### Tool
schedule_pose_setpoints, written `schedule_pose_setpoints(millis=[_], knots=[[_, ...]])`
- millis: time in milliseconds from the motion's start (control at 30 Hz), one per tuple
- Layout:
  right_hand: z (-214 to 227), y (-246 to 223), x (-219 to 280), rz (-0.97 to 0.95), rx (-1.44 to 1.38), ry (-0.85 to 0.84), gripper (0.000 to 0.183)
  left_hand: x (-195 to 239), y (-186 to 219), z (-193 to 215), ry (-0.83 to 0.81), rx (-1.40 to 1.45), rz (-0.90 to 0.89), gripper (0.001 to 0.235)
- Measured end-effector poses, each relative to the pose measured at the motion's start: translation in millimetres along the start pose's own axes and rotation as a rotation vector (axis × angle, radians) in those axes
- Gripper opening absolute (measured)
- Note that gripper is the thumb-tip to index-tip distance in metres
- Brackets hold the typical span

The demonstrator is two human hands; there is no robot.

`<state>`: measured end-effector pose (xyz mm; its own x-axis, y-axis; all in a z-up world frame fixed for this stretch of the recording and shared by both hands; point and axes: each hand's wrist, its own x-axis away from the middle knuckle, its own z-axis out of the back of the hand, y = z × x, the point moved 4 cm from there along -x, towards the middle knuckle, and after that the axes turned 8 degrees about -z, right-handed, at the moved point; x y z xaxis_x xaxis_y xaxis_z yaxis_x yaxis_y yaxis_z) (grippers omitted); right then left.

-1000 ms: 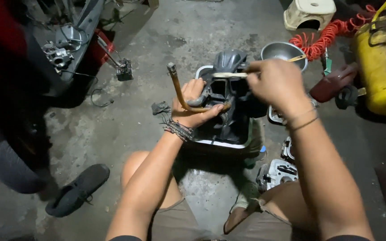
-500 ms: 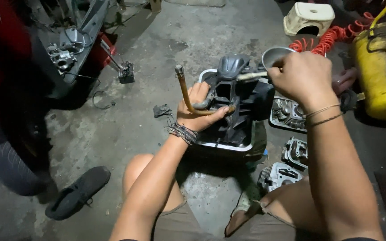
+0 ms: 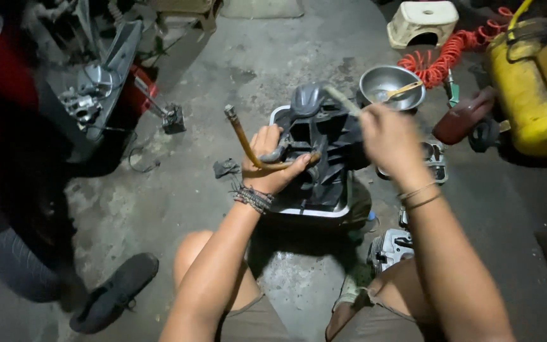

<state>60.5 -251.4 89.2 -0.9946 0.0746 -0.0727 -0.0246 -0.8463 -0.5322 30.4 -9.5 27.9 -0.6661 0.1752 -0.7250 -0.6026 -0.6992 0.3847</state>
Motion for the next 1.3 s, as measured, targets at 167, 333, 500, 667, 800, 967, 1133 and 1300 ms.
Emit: schedule_pose_setpoints(millis=[167, 333, 500, 667, 800, 967, 1133, 1300], knots=[[-36.1, -27.1, 57.2, -0.019, -0.200, -0.252, 0.035, 0.2, -6.8, -5.6, -0.007, -0.023, 0.010, 0.066], [-32.1, -9.0, 42.7, -0.006, -0.234, -0.246, 0.032, -1.0, -3.0, -2.3, 0.009, 0.001, 0.022, 0.064], [-20.3, -14.8, 49.8, 0.031, 0.003, -0.171, 0.033, 4.4, -4.5, -4.1, 0.009, 0.004, 0.016, 0.065], [5.2, -27.4, 11.1, 0.119, 0.134, -0.054, 0.033, 1.7, -0.4, -0.1, 0.026, 0.058, 0.003, 0.067], [4.6, -50.1, -39.8, 0.155, 0.380, -0.049, 0.044, 2.5, -1.7, 1.5, 0.001, 0.059, 0.026, 0.069], [-10.8, -49.4, -87.3, 0.117, 0.557, -0.061, 0.050, 0.7, -0.2, 6.0, 0.003, 0.088, 0.022, 0.068], [-19.2, -52.3, -95.8, 0.121, 0.594, -0.076, 0.058, 4.4, 0.1, 3.2, 0.039, 0.080, 0.034, 0.068], [-40.2, -55.9, -111.1, 0.133, 0.543, -0.187, 0.054, 5.2, -1.7, -0.9, 0.031, 0.067, 0.033, 0.072]])
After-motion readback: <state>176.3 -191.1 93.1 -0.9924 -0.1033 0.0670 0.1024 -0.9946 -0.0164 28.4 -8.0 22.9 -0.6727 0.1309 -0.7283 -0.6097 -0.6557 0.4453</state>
